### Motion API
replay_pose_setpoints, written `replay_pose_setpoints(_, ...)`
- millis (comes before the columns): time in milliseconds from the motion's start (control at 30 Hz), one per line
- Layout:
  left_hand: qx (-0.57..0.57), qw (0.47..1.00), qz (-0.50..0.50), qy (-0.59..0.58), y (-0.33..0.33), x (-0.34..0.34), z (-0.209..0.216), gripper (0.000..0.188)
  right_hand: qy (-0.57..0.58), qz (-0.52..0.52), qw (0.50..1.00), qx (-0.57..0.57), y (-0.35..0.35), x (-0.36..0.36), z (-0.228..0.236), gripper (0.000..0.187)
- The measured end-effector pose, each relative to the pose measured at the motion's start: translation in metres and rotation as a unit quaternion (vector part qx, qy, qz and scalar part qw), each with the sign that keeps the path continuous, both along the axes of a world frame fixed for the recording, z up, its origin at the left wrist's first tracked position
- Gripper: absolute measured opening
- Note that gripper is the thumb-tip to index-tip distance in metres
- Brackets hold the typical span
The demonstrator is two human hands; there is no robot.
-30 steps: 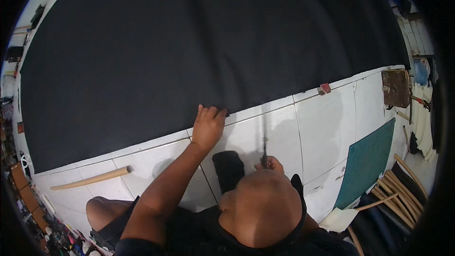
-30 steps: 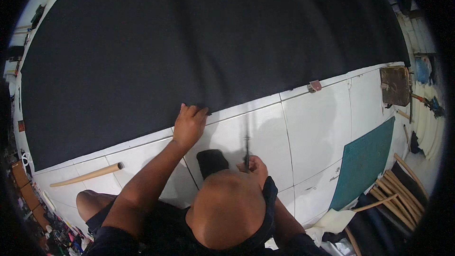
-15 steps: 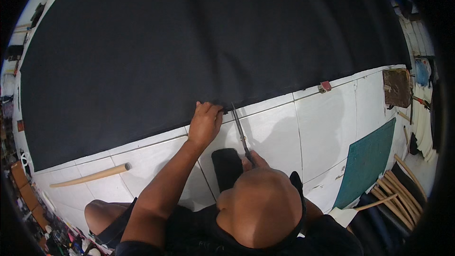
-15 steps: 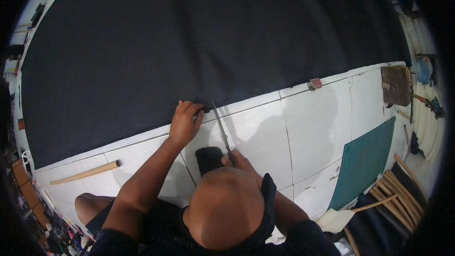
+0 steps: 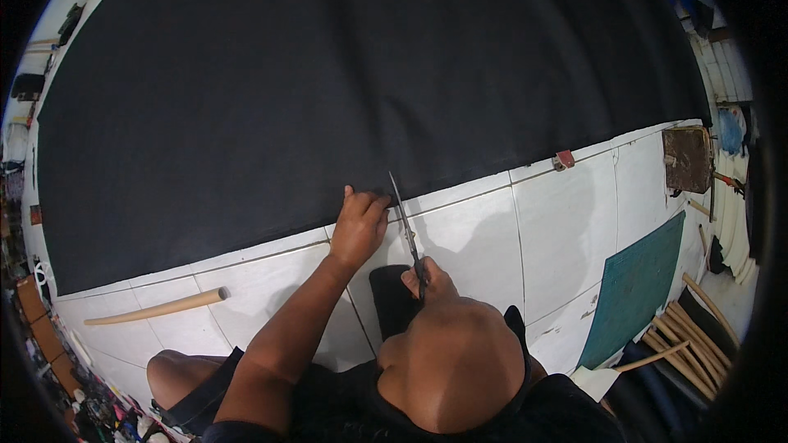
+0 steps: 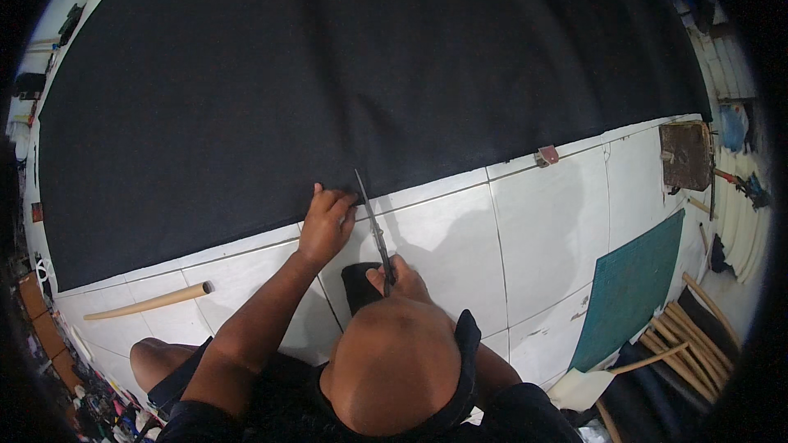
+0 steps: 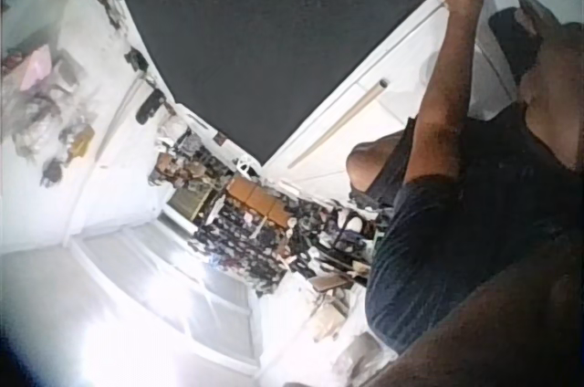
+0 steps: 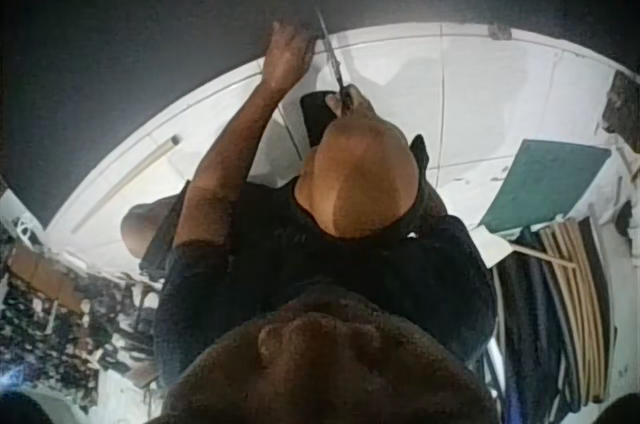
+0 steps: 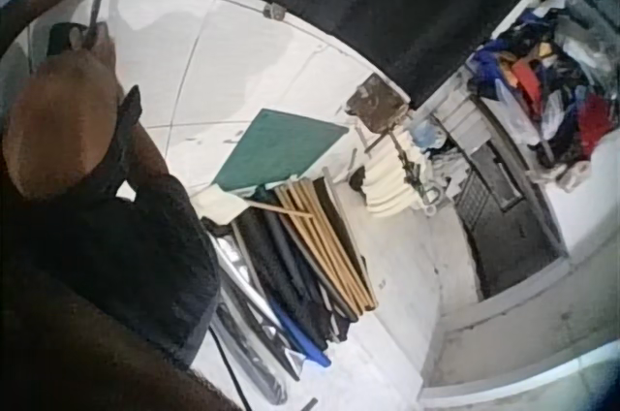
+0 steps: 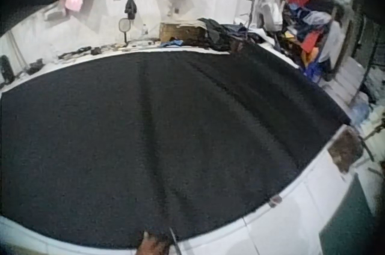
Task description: The person smooths black fabric with a wooden pole, cuts it with scissors, and folds the pieces by hand on a tiled floor.
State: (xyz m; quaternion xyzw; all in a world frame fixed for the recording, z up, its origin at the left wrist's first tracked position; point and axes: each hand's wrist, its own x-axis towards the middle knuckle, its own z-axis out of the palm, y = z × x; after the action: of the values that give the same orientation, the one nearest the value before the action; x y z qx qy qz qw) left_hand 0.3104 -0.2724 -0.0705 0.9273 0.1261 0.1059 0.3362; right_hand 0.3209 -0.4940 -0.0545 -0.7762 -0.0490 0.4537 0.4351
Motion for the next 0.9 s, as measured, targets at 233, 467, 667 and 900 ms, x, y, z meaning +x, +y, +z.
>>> replay_pose_setpoints(233, 0.026, 0.999, -0.029, -0.006, 0.001, -0.002, -0.003, 0.032, -0.016, 0.038, 0.999, -0.02, 0.002, 0.014, 0.007, 0.038)
replay_pose_setpoints(467, 0.039, 0.999, -0.03, -0.011, 0.0, -0.003, -0.005, 0.032, -0.019, -0.015, 1.0, 0.016, 0.002, 0.006, 0.0, 0.036)
replay_pose_setpoints(667, 0.094, 0.994, -0.039, 0.029, -0.003, -0.005, -0.001, 0.037, -0.004, -0.011, 1.0, 0.015, 0.0, 0.006, -0.006, 0.036)
replay_pose_setpoints(900, 0.148, 0.982, -0.04, 0.109, -0.014, -0.011, 0.009, 0.052, 0.035, -0.013, 0.998, 0.053, 0.033, 0.033, -0.002, 0.039)
